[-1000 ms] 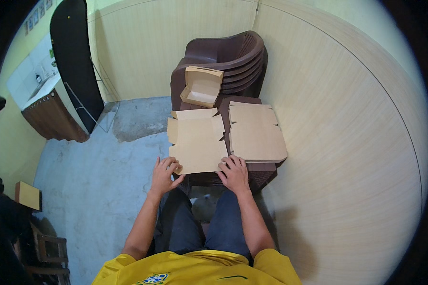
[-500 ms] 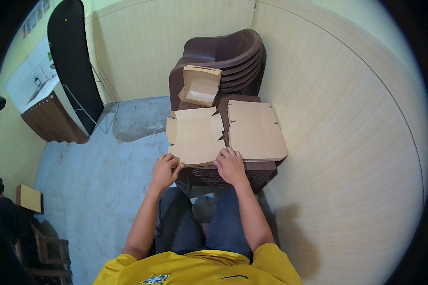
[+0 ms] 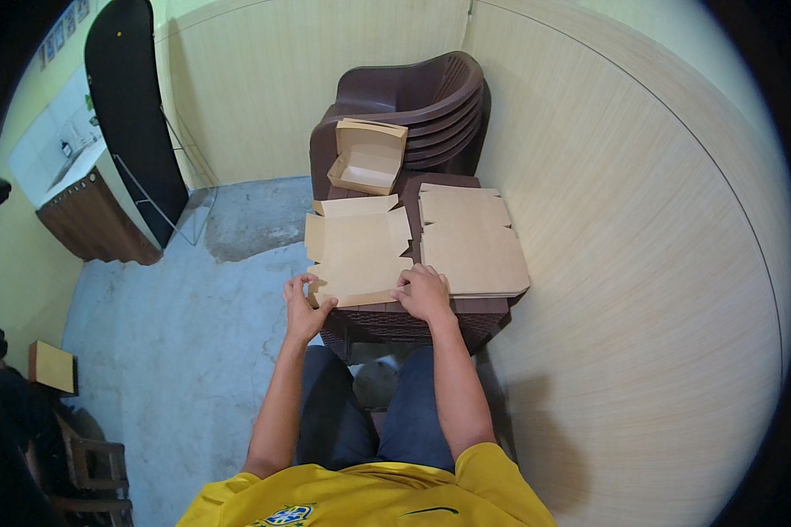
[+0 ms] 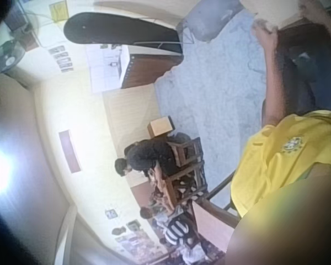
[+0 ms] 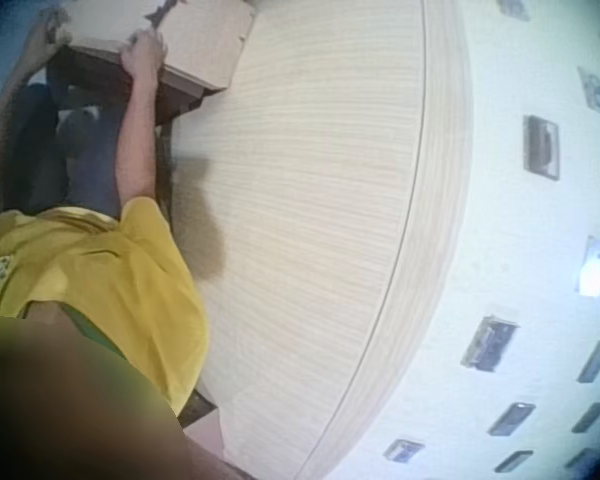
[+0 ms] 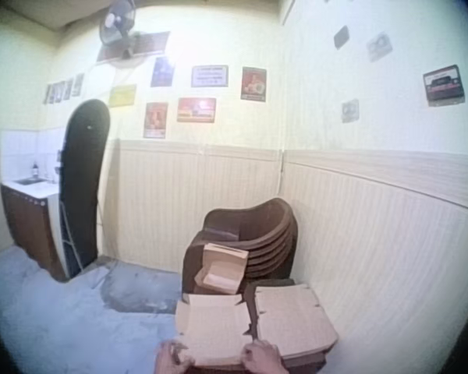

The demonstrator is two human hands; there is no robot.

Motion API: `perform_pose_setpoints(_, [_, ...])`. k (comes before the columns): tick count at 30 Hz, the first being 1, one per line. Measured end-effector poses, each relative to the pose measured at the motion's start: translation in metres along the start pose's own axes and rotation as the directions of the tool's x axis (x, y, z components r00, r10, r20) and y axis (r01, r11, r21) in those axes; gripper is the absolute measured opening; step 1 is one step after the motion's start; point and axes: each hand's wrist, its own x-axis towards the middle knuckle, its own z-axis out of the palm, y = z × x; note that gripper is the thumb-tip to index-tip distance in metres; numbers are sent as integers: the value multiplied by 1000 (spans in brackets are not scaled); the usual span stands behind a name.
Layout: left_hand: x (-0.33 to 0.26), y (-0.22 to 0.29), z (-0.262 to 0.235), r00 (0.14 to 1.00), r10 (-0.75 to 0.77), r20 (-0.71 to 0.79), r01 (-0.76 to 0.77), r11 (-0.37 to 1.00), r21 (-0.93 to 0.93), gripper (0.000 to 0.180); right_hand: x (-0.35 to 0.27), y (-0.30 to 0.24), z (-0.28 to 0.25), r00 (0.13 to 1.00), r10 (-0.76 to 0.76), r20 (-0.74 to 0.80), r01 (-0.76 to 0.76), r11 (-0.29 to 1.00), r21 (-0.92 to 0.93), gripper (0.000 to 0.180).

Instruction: The person folds flat cardboard pieces into small boxes by hand, tucking flaps and securing edges. Completed boxes are stacked on a nearby chair.

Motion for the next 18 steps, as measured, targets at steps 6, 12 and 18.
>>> perform_pose_setpoints(6, [-10,-20,15,997,43,-57,-56,965,-255,43,14,3,-9,990,77,120,-77,997,-3,34])
perform_pose_setpoints(12, [-20,-22,27,989,-36,-146,1,971,-237,29,14,-4,-5,998,65,8,-65,997,47,36])
perform_pose_setpoints(18, [-31,19,40,954,-114,-276,93,992,-90,55,2,-12,9,992,119,-51,-119,993,2,36])
